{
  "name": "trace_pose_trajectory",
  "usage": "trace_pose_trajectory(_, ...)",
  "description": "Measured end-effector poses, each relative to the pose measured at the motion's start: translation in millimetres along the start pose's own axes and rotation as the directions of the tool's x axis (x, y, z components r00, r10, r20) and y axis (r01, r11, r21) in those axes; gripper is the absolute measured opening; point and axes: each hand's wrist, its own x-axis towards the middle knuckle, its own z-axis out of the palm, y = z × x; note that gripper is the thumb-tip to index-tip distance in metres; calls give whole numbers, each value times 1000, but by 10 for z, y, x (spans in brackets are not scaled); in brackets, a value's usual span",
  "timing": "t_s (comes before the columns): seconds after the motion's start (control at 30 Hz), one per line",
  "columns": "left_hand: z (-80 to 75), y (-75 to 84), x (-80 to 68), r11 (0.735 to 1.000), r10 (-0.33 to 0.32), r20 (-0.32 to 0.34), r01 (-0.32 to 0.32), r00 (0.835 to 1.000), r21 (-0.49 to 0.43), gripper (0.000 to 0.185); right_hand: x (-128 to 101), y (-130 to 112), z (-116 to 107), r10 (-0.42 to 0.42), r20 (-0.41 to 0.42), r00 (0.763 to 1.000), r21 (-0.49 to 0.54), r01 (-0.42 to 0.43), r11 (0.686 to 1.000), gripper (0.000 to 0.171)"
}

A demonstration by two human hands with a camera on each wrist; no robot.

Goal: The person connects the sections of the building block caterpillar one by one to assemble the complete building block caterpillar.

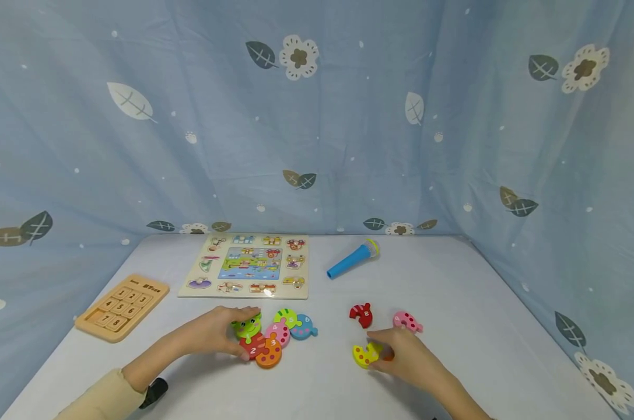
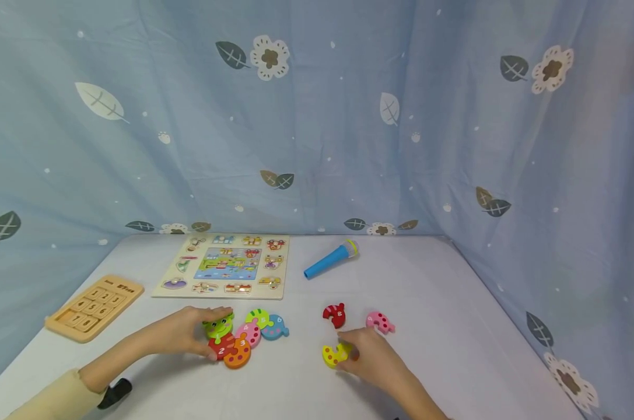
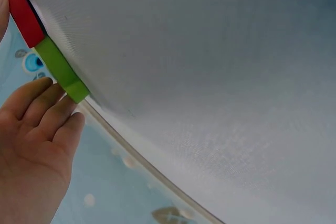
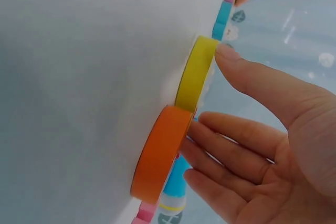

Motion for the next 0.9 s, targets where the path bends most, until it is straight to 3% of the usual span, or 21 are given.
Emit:
trace_pose_trajectory(0.5,18,0,-1,1000,22,-15,-22,1000,11,90,-56,-64,74,59,-48,997,-159,-66,985,51)
trace_pose_trajectory(0.9,5,-3,-7,1000,17,-7,-17,1000,14,90,36,-120,152,-6,-89,996,-271,-18,962,46)
